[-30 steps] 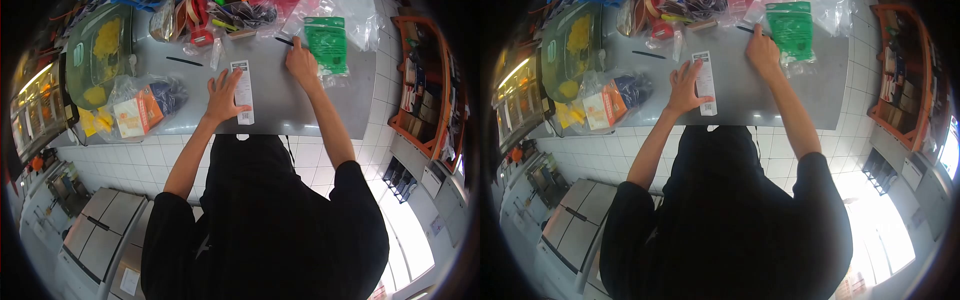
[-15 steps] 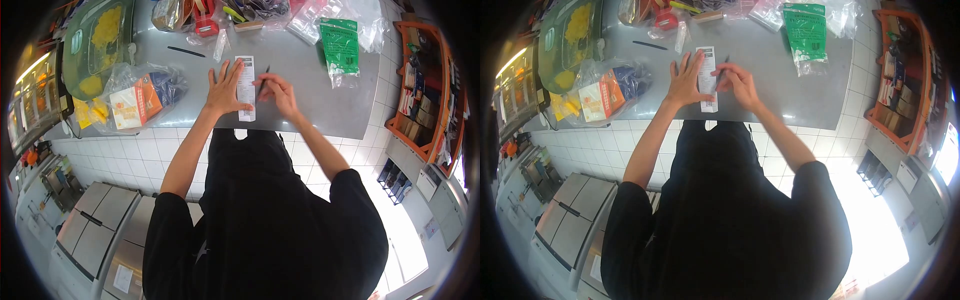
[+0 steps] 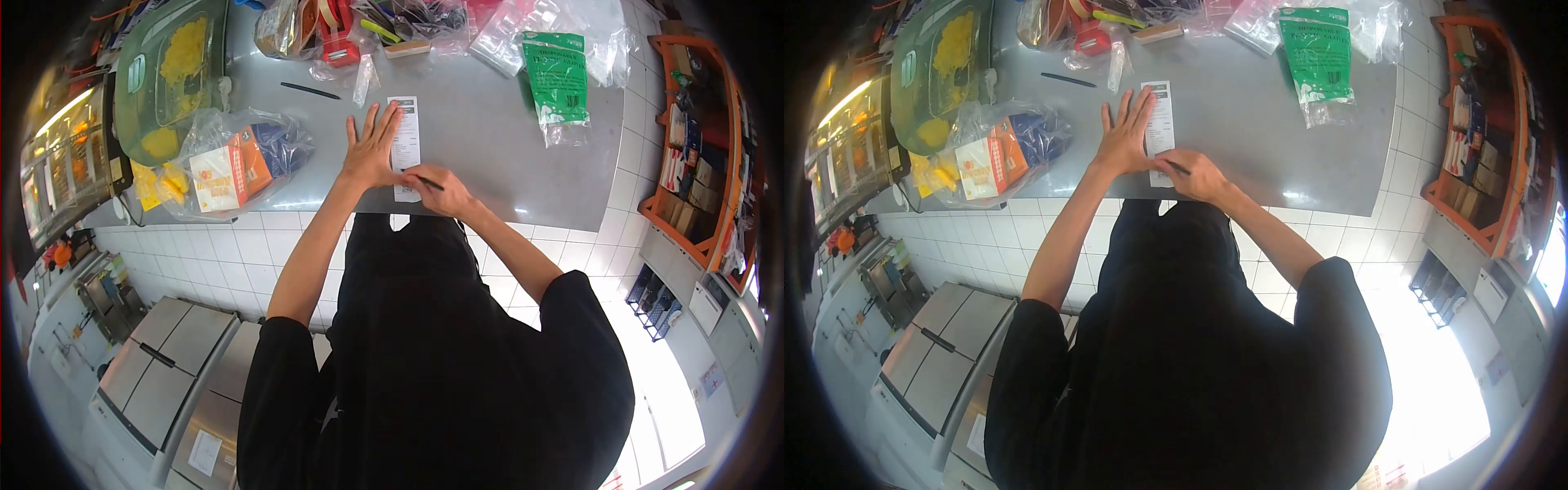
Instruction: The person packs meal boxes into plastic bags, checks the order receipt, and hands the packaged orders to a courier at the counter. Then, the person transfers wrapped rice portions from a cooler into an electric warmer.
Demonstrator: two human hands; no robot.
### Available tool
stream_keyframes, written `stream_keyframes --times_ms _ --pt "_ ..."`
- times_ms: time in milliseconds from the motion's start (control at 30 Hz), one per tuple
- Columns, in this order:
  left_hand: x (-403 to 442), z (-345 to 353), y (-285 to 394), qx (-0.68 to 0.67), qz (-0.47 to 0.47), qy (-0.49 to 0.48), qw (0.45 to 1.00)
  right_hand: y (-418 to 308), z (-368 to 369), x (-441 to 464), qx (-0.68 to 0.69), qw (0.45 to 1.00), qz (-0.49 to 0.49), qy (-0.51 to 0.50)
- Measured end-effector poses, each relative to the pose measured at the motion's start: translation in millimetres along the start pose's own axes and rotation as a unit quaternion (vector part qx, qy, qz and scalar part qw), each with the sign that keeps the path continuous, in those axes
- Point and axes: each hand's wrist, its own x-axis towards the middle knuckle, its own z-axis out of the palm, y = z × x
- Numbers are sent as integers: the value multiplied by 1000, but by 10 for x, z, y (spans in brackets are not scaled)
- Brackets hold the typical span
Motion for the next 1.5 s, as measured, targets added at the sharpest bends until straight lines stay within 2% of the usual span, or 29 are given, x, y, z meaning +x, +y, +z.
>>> stream_keyframes --times_ms 100,200,300,400,500,600,700,800,900,1000,1033,1100,1133,1200,1300,1367,1467,1500 --pt "8 -19 24 2 -11 -12 1000 41 -33 61 -10 1000 24 -5" --pt "-2 -43 46 -7 -21 -26 999 10 -139 204 0 988 129 82" --pt "-3 -10 38 -3 -16 -17 1000 54 -41 130 -32 999 36 -11" --pt "10 -6 21 6 -12 -13 1000 37 -52 80 9 997 53 50" --pt "-19 -39 58 -2 -14 -15 1000 -57 -142 20 -90 993 71 -3" --pt "14 -71 72 -1 -15 -8 1000 111 -606 209 -187 960 197 74" --pt "-15 -76 76 -6 -11 -8 1000 -231 -954 439 -315 881 353 38" --pt "-3 -85 90 -12 -8 -2 1000 -304 -774 334 -383 860 320 108" --pt "-16 -102 94 -11 -7 -2 1000 -181 -471 265 -238 943 205 113" --pt "-55 -75 124 -4 4 6 1000 -45 -186 445 -203 944 259 24" --pt "-74 -61 125 1 9 11 1000 -48 -117 521 -217 942 252 32" --pt "-171 24 107 -14 -1 81 997 -106 -24 691 -245 939 236 48" --pt "-247 80 104 -22 -7 116 993 -137 -39 750 -253 936 243 16" --pt "-463 207 163 -24 -87 149 985 -245 -141 904 -271 927 255 -49" --pt "-816 310 400 -23 -191 189 963 -277 -230 1061 -293 920 246 -88" --pt "-939 357 489 -34 -235 189 953 -172 -271 1154 -294 914 255 -115" --pt "-995 479 575 -122 -278 146 942 -16 -310 1195 -293 913 249 -137" --pt "-990 529 594 -127 -264 161 942 36 -317 1197 -291 914 244 -141"
